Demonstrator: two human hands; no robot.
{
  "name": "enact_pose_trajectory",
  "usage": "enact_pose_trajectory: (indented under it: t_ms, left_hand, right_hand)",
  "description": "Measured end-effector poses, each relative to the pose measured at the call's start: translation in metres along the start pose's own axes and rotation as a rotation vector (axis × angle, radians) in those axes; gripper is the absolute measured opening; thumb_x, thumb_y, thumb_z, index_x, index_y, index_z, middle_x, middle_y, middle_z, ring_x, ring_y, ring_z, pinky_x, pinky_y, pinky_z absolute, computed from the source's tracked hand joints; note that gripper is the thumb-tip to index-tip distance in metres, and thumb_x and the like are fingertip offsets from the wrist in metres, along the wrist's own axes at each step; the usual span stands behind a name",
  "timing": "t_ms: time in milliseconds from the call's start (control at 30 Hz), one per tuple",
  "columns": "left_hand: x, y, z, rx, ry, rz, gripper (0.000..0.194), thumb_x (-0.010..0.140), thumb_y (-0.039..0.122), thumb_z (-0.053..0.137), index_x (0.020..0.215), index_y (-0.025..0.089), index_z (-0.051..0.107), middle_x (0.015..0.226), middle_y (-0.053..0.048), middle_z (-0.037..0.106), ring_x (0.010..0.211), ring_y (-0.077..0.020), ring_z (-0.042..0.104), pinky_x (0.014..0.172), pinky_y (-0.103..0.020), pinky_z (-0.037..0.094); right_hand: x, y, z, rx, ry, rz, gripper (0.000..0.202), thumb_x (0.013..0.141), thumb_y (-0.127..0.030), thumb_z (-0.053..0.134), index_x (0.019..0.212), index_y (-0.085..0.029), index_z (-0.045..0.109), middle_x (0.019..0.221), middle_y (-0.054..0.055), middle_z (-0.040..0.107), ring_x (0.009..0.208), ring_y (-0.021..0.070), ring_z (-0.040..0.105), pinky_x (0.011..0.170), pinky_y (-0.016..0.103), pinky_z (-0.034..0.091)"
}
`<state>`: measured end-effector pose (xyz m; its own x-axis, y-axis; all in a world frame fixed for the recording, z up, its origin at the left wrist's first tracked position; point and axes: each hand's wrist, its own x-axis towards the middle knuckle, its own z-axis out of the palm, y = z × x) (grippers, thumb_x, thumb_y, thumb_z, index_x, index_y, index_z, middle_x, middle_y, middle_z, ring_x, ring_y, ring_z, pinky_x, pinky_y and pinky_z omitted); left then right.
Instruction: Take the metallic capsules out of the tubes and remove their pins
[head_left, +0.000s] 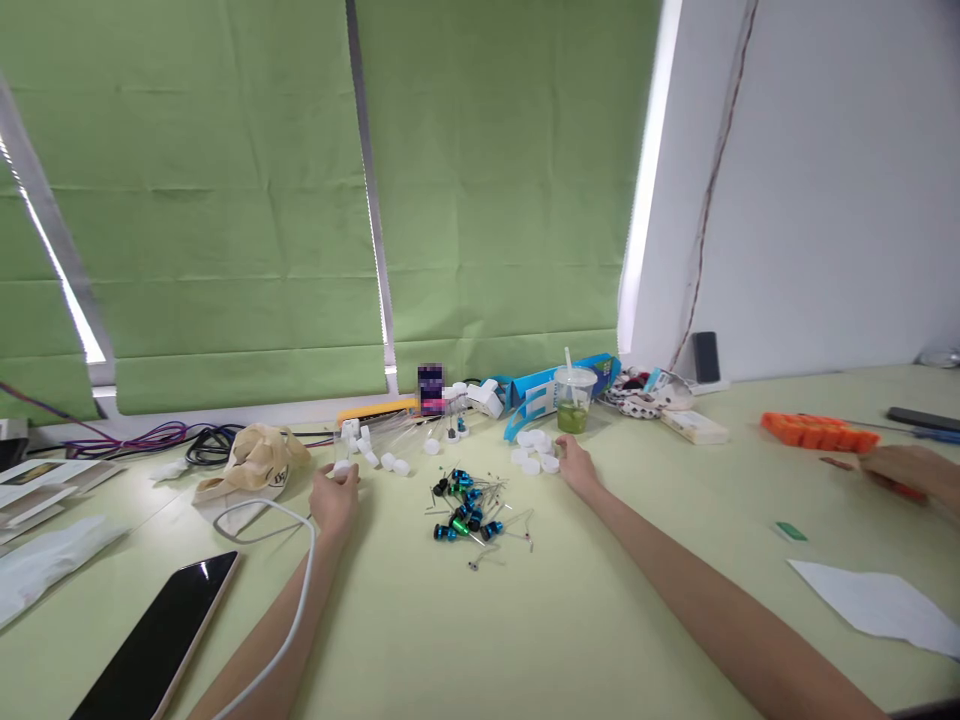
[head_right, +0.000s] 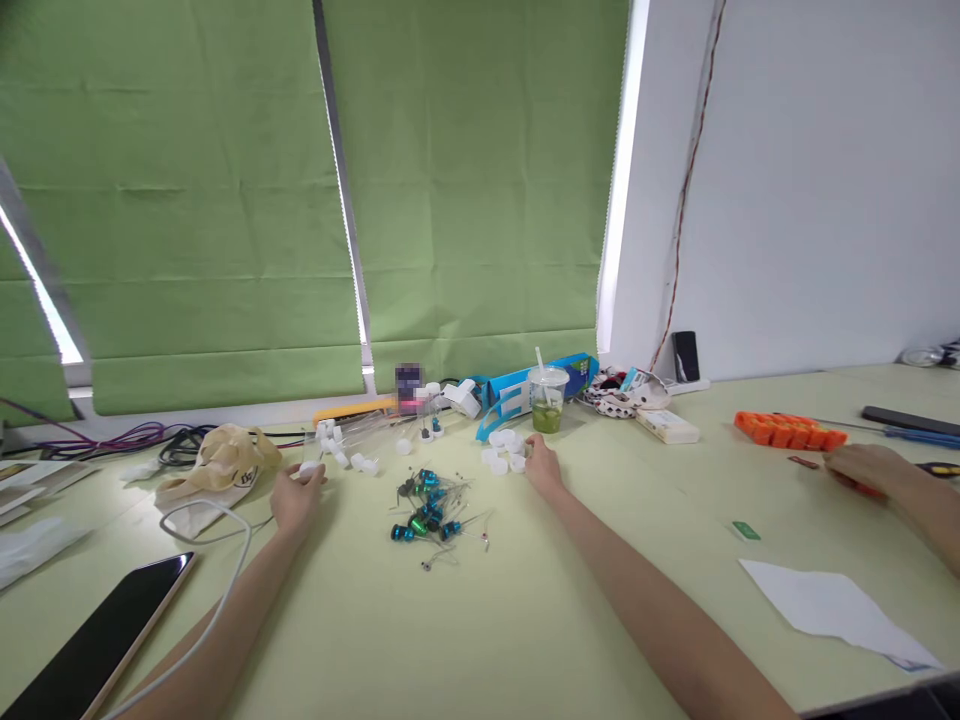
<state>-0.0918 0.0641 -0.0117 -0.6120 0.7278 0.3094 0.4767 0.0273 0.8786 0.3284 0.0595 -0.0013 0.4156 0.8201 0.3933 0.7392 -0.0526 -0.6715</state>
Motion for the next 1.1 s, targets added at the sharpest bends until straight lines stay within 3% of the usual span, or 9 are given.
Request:
enact_pose_trajectory:
  t_ms: [167, 333, 467, 600, 700, 867, 1100]
  left_hand:
    - [-0.001, 0.001, 0.000, 0.068, 0.000, -0.023, 0.042, 0.068, 0.041, 0.057, 0.101, 0.018, 0.044, 0.070, -0.007, 0.066, 0.089, -0.0324, 0.059, 0.074, -0.042, 0.042]
    - [-0.002, 0.002, -0.001, 0.102, -0.014, -0.014, 0.041, 0.066, 0.040, 0.058, 0.099, 0.019, 0.043, 0.069, -0.005, 0.065, 0.083, -0.0307, 0.061, 0.069, -0.038, 0.042]
    - [-0.004, 0.004, -0.004, 0.121, -0.035, 0.001, 0.043, 0.064, 0.037, 0.060, 0.099, 0.019, 0.042, 0.065, -0.002, 0.062, 0.074, -0.0284, 0.062, 0.064, -0.035, 0.042]
    - [-0.004, 0.005, -0.004, 0.139, -0.047, 0.015, 0.046, 0.064, 0.036, 0.060, 0.102, 0.019, 0.040, 0.062, 0.000, 0.060, 0.069, -0.0270, 0.062, 0.061, -0.032, 0.041]
    - [-0.004, 0.005, -0.004, 0.152, -0.041, 0.025, 0.044, 0.065, 0.035, 0.059, 0.102, 0.018, 0.040, 0.060, 0.001, 0.059, 0.067, -0.0258, 0.061, 0.059, -0.032, 0.041]
    - [-0.005, 0.008, -0.004, 0.159, -0.013, 0.064, 0.042, 0.068, 0.035, 0.056, 0.103, 0.016, 0.040, 0.059, 0.001, 0.056, 0.066, -0.0253, 0.060, 0.060, -0.033, 0.041]
    - [-0.018, 0.022, -0.002, 0.123, -0.049, 0.239, 0.042, 0.073, 0.038, 0.050, 0.108, 0.018, 0.039, 0.065, 0.003, 0.052, 0.063, -0.0204, 0.056, 0.061, -0.033, 0.043]
  right_hand:
    - [-0.007, -0.013, -0.003, -0.064, 0.097, -0.082, 0.030, 0.075, -0.009, 0.037, 0.100, -0.015, 0.051, 0.100, 0.011, 0.059, 0.098, 0.0232, 0.051, 0.084, 0.034, 0.033]
    - [-0.013, -0.061, 0.002, -0.168, 0.188, -0.323, 0.031, 0.075, -0.011, 0.040, 0.103, -0.016, 0.051, 0.116, 0.012, 0.050, 0.114, 0.0252, 0.038, 0.094, 0.039, 0.024]
    - [-0.001, -0.121, 0.016, -0.263, -0.093, -0.410, 0.041, 0.078, -0.016, 0.039, 0.119, -0.018, 0.042, 0.118, 0.014, 0.050, 0.109, 0.0274, 0.042, 0.088, 0.040, 0.029]
    - [0.017, -0.173, 0.038, -0.289, -0.264, -0.453, 0.056, 0.078, -0.023, 0.045, 0.132, -0.026, 0.029, 0.101, 0.009, 0.060, 0.099, 0.0269, 0.051, 0.082, 0.038, 0.033]
    - [0.025, -0.198, 0.053, -0.314, -0.347, -0.446, 0.060, 0.078, -0.027, 0.048, 0.134, -0.029, 0.027, 0.106, 0.010, 0.059, 0.096, 0.0264, 0.055, 0.079, 0.037, 0.034]
    - [0.027, -0.216, 0.069, -0.352, -0.363, -0.398, 0.052, 0.079, -0.025, 0.047, 0.129, -0.030, 0.034, 0.111, 0.011, 0.056, 0.098, 0.0280, 0.054, 0.082, 0.044, 0.031]
    - [0.021, -0.204, 0.065, -0.313, -0.298, -0.422, 0.033, 0.078, -0.026, 0.048, 0.111, -0.024, 0.047, 0.100, 0.009, 0.059, 0.097, 0.0266, 0.053, 0.084, 0.043, 0.029]
